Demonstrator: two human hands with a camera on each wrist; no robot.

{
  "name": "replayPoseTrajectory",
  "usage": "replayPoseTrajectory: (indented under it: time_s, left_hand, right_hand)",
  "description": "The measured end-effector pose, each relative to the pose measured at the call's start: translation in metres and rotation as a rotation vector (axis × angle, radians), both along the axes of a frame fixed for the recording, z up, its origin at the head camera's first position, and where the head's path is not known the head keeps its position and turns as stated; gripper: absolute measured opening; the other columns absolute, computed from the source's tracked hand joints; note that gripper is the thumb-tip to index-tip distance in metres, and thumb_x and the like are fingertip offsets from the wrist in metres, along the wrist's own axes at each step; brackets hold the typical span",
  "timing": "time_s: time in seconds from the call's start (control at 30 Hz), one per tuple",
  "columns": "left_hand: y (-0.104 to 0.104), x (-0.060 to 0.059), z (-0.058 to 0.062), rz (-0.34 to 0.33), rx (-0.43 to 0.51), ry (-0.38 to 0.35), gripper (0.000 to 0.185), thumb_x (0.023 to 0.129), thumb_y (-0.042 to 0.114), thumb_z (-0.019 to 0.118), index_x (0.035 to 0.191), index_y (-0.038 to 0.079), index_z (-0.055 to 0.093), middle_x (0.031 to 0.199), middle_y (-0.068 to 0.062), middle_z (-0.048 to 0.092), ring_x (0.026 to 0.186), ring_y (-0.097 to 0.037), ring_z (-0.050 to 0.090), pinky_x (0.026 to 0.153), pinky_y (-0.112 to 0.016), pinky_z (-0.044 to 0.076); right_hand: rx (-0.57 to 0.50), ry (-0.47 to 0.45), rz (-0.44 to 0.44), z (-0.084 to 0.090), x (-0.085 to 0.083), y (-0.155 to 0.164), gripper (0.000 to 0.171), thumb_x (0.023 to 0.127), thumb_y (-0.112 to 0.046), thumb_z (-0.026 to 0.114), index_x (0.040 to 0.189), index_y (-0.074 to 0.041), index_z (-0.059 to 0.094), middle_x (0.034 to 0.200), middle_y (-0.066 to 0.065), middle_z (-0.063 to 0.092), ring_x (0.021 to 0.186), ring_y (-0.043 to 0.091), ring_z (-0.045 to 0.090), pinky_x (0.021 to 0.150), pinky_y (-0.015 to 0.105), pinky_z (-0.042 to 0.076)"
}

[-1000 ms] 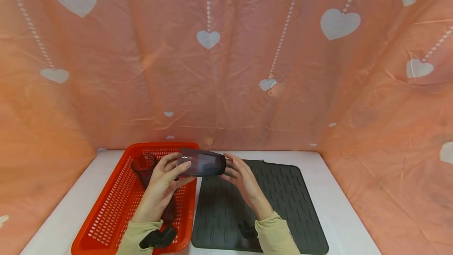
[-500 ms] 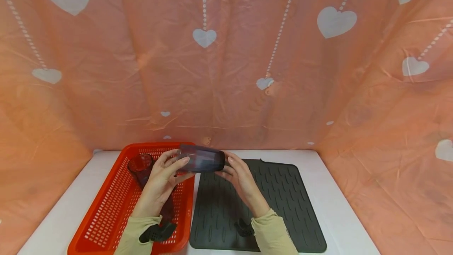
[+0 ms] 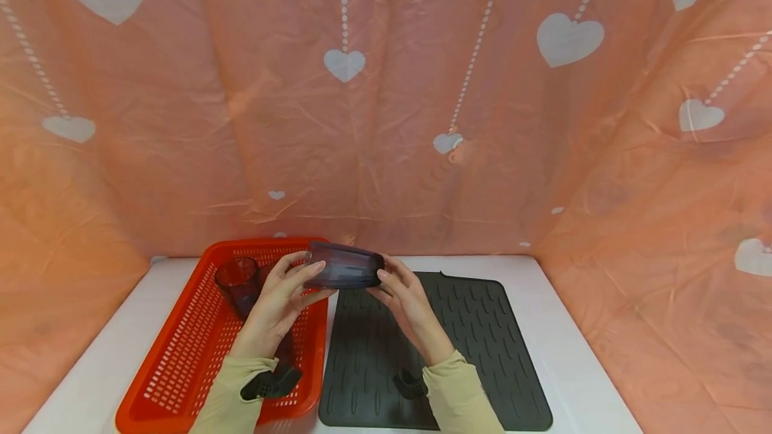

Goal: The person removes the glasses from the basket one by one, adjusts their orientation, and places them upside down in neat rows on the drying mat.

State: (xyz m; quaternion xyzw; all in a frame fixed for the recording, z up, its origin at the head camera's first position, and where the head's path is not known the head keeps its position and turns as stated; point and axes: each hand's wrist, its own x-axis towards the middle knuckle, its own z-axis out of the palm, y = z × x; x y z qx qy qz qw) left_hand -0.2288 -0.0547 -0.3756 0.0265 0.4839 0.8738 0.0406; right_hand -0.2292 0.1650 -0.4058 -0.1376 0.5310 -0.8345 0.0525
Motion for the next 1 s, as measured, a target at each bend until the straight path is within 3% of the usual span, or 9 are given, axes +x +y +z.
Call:
replayPoseTrajectory:
  time_s: [0.3, 0.77, 0.83, 1.0]
  left_hand:
    - [0.003, 0.001, -0.003, 0.003, -0.022, -0.007, 0.049, 0.085, 0.005, 0.069, 0.123, 0.003, 0.038, 0.105, -0.016, 0.052, 0.089, -0.025, 0.061, 0.076, -0.051, 0.053]
    - [0.009, 0.008, -0.003, -0.081, -0.085, -0.014, 0.054, 0.087, 0.009, 0.068, 0.127, 0.001, 0.033, 0.113, -0.019, 0.049, 0.094, -0.025, 0.06, 0.08, -0.052, 0.052]
    - [0.009, 0.01, -0.003, -0.103, -0.133, -0.014, 0.056, 0.088, 0.013, 0.068, 0.129, 0.001, 0.031, 0.117, -0.021, 0.048, 0.099, -0.027, 0.058, 0.083, -0.052, 0.051]
    - [0.007, 0.016, -0.002, -0.138, -0.352, -0.006, 0.072, 0.089, 0.029, 0.069, 0.139, 0.001, 0.028, 0.136, -0.024, 0.038, 0.116, -0.035, 0.051, 0.092, -0.048, 0.046]
  right_hand:
    - [-0.018, -0.027, 0.038, -0.001, 0.0, -0.002, 0.057, 0.094, -0.004, 0.057, 0.145, -0.004, 0.032, 0.141, 0.019, 0.036, 0.124, 0.027, 0.047, 0.1, 0.04, 0.042]
    - [0.088, -0.02, 0.0, -0.006, -0.001, 0.0, 0.059, 0.088, 0.002, 0.065, 0.141, -0.005, 0.039, 0.137, 0.015, 0.038, 0.116, 0.026, 0.048, 0.093, 0.041, 0.045]
    - [0.09, -0.027, -0.007, -0.007, 0.0, 0.002, 0.061, 0.087, 0.003, 0.065, 0.141, -0.005, 0.038, 0.136, 0.015, 0.039, 0.114, 0.025, 0.049, 0.092, 0.04, 0.046]
    - [0.086, -0.038, -0.052, -0.008, 0.001, 0.011, 0.06, 0.087, 0.005, 0.064, 0.14, -0.005, 0.038, 0.13, 0.014, 0.045, 0.108, 0.021, 0.053, 0.088, 0.037, 0.048]
